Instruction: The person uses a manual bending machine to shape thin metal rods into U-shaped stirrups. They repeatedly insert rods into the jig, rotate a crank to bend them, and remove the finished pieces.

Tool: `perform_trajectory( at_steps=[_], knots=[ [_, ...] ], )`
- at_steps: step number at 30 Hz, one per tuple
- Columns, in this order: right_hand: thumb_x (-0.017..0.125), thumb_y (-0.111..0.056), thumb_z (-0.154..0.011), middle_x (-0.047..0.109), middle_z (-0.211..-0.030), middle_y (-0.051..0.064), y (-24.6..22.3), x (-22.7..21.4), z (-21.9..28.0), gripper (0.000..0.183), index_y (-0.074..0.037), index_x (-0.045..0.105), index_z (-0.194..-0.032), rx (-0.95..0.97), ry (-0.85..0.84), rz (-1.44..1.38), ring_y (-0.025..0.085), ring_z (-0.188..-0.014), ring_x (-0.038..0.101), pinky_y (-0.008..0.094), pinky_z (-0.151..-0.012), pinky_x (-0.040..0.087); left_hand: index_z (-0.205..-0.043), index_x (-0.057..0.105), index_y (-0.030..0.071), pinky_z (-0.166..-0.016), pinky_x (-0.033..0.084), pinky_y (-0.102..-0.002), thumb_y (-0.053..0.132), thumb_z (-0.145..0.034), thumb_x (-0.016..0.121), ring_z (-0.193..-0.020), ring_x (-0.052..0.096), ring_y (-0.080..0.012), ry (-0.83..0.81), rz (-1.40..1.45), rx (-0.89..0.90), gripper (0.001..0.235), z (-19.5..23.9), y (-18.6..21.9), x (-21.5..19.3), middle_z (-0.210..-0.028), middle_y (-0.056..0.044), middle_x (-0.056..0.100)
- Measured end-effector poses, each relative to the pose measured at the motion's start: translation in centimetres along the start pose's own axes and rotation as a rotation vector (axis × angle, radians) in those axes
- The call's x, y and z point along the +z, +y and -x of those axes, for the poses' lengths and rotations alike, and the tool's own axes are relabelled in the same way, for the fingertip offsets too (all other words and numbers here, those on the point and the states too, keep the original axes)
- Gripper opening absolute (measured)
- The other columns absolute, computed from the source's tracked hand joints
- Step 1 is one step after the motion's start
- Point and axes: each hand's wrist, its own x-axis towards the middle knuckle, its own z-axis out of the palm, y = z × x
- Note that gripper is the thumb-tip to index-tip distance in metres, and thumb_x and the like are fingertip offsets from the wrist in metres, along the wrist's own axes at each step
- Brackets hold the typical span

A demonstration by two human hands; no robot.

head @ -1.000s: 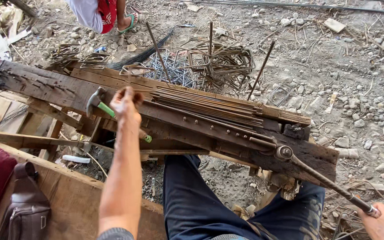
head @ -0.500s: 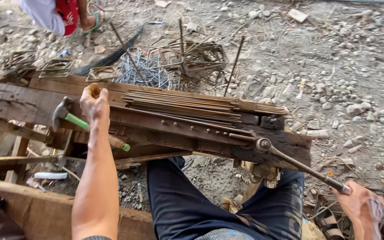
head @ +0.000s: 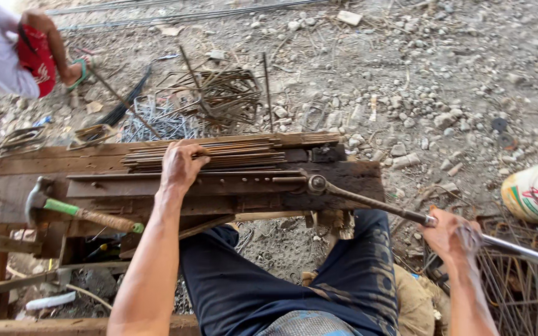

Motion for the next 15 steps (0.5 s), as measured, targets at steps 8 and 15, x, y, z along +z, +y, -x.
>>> perform_trajectory(
  at_steps=[8, 15],
  knots=[
    [0.052, -0.065, -0.096, 0.06, -0.059, -0.009, 1.5, 2.9, -1.4, 0.048, -0.025, 0.055, -0.071, -0.123, 0.107, 0.058, 0.005, -0.052, 0.054, 0.025, -0.062, 0.047, -0.089, 0.078, 0.012, -0.091, 0.044, -0.049, 0.015, -0.081, 0.083, -0.109, 0.059, -0.0297, 0.088, 0.0, 0.071, 0.01, 0.9, 0.4, -0.1, -0.111, -0.009, 0.072],
    [0.05, -0.075, -0.091, 0.063, -0.064, -0.004, 1.5, 3.0, -0.5, 0.053, -0.025, 0.06, -0.077, -0.092, 0.055, 0.093, 0.009, -0.056, 0.057, 0.026, -0.06, 0.043, -0.09, 0.078, 0.015, -0.081, 0.044, -0.046, 0.019, -0.079, 0.084, -0.099, 0.06, -0.0296, 0.078, -0.031, 0.129, 0.013, 0.5, -0.9, 0.2, -0.102, -0.006, 0.071]
  ],
)
